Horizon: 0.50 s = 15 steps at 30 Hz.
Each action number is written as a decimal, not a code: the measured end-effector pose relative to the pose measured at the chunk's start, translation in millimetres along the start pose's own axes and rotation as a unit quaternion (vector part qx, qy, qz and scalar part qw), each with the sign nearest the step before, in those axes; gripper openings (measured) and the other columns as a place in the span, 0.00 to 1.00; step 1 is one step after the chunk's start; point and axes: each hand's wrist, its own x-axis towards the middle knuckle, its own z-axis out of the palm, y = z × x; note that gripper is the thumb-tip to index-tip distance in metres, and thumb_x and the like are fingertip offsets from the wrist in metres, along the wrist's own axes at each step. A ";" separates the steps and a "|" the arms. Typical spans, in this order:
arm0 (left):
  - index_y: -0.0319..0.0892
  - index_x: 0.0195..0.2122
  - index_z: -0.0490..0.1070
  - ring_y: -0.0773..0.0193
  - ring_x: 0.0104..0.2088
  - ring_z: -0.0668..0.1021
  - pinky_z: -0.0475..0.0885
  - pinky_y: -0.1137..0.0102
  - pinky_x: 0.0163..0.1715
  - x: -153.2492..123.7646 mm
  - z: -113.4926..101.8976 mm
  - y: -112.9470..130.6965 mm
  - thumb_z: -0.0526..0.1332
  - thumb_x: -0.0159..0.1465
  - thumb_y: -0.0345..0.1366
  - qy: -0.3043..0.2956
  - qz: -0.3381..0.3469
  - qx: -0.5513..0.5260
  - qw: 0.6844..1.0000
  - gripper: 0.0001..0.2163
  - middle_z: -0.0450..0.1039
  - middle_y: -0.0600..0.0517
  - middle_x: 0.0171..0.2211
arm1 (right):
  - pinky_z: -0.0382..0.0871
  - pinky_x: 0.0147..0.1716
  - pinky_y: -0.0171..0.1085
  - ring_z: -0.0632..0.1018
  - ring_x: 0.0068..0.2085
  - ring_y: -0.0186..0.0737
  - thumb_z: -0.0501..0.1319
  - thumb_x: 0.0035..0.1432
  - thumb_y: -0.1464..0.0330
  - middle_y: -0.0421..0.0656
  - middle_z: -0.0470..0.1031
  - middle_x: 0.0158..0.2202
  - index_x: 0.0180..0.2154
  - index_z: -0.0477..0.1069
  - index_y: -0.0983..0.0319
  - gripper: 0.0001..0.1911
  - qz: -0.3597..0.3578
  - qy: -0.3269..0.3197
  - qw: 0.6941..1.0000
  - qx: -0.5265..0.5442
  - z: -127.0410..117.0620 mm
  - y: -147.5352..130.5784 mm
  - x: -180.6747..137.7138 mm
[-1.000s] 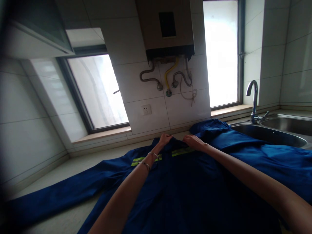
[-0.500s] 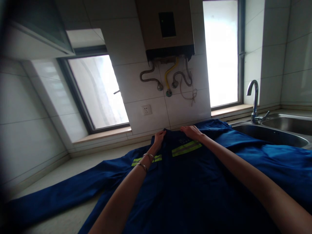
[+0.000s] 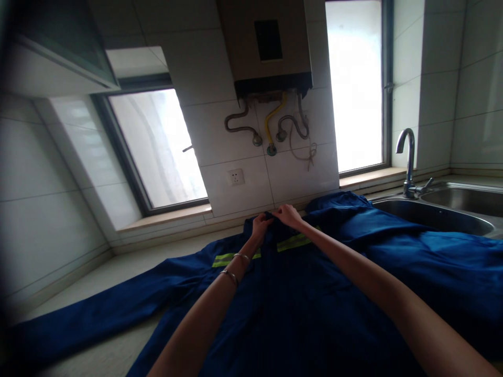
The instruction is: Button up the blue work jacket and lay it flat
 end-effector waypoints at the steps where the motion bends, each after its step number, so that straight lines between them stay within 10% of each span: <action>1: 0.37 0.24 0.68 0.71 0.23 0.68 0.62 0.76 0.23 0.0 -0.3 -1.2 0.65 0.44 0.32 0.003 0.001 -0.004 1.000 0.08 0.67 0.56 0.21 | 0.69 0.29 0.32 0.77 0.32 0.42 0.59 0.55 0.55 0.45 0.77 0.29 0.32 0.76 0.65 0.19 0.005 -0.013 1.000 0.015 1.0 0.0 2.3; 8: 0.38 0.21 0.68 0.71 0.22 0.68 0.60 0.76 0.23 -1.7 -0.2 -4.7 0.66 0.42 0.31 0.000 0.013 -0.019 1.000 0.07 0.66 0.57 0.20 | 0.71 0.24 0.31 0.77 0.26 0.38 0.60 0.53 0.69 0.45 0.77 0.26 0.33 0.76 0.68 0.09 0.032 -0.061 0.996 0.059 -4.9 -1.5 7.6; 15: 0.38 0.20 0.68 0.70 0.24 0.69 0.60 0.76 0.25 -3.6 2.7 -6.5 0.65 0.42 0.29 -0.004 0.028 -0.010 1.000 0.06 0.66 0.57 0.19 | 0.68 0.42 0.39 0.75 0.44 0.53 0.62 0.42 0.75 0.52 0.77 0.31 0.25 0.75 0.68 0.04 0.031 -0.017 0.999 0.030 -9.4 -12.8 0.5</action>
